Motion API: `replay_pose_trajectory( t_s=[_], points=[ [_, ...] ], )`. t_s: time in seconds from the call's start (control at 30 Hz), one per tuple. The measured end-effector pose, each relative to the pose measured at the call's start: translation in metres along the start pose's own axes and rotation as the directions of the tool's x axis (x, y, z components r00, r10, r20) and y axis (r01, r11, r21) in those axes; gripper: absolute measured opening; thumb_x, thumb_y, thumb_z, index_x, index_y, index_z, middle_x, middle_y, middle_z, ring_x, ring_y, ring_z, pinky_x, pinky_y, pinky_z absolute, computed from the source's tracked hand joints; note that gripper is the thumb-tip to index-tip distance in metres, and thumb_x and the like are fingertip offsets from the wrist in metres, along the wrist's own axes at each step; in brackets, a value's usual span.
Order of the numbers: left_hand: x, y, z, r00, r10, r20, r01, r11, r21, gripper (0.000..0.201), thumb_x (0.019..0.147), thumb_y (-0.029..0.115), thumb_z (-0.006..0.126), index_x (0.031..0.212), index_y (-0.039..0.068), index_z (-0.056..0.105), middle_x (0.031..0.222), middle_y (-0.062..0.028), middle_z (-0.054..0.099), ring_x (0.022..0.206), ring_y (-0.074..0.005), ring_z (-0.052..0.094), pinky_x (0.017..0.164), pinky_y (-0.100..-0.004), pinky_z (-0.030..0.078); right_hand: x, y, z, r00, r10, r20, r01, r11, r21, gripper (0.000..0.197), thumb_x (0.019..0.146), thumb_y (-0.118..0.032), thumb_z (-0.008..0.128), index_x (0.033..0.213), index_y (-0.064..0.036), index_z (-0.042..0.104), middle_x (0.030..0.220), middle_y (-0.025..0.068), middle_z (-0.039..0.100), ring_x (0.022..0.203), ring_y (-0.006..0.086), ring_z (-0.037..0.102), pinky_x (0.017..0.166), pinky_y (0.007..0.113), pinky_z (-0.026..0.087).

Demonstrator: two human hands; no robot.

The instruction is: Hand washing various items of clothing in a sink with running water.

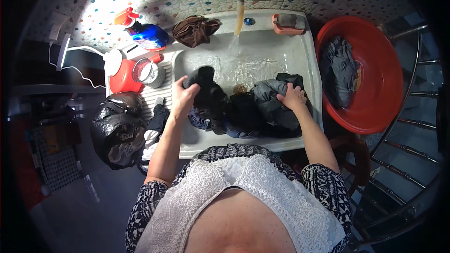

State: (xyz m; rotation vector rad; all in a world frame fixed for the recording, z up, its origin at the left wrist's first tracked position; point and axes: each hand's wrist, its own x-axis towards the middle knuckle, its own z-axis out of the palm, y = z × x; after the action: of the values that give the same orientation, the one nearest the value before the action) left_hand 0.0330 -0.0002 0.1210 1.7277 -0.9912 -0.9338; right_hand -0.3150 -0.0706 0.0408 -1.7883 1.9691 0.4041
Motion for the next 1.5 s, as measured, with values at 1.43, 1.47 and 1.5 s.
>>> replay_pose_trajectory(
  t_s=[1.43, 1.47, 1.5],
  points=[
    [0.033, -0.165, 0.036, 0.871, -0.479, 0.107, 0.459, 0.873, 0.168, 0.046, 0.061, 0.014, 0.067, 0.102, -0.005, 0.055, 0.089, -0.0150, 0.062, 0.082, -0.0209, 0.059, 0.073, -0.0306, 0.048, 0.108, -0.164, 0.127, 0.982, 0.031, 0.189, -0.178, 0.511, 0.841, 0.071, 0.071, -0.028, 0.070, 0.124, 0.0083, 0.039, 0.125, 0.0239, 0.047, 0.116, 0.0322, 0.047, 0.095, 0.037, 0.039],
    [0.027, -0.165, 0.031, 0.868, -0.483, 0.113, 0.472, 0.875, 0.109, 0.036, 0.066, 0.010, 0.061, 0.098, -0.003, 0.054, 0.088, -0.0118, 0.061, 0.080, -0.0177, 0.057, 0.073, -0.0292, 0.047, 0.100, -0.169, 0.119, 0.960, -0.128, 0.249, -0.178, 0.410, 0.894, 0.069, 0.072, -0.029, 0.069, 0.122, 0.0090, 0.041, 0.124, 0.0236, 0.048, 0.115, 0.0311, 0.048, 0.094, 0.037, 0.039],
    [0.026, -0.167, 0.021, 0.867, -0.489, 0.101, 0.480, 0.872, 0.101, 0.036, 0.066, 0.010, 0.061, 0.098, -0.003, 0.054, 0.088, -0.0118, 0.061, 0.080, -0.0177, 0.057, 0.073, -0.0292, 0.047, 0.086, -0.177, 0.104, 0.913, -0.293, 0.284, -0.192, 0.306, 0.932, 0.067, 0.073, -0.031, 0.069, 0.120, 0.0097, 0.043, 0.124, 0.0233, 0.048, 0.115, 0.0301, 0.048, 0.093, 0.036, 0.040]
  ],
)
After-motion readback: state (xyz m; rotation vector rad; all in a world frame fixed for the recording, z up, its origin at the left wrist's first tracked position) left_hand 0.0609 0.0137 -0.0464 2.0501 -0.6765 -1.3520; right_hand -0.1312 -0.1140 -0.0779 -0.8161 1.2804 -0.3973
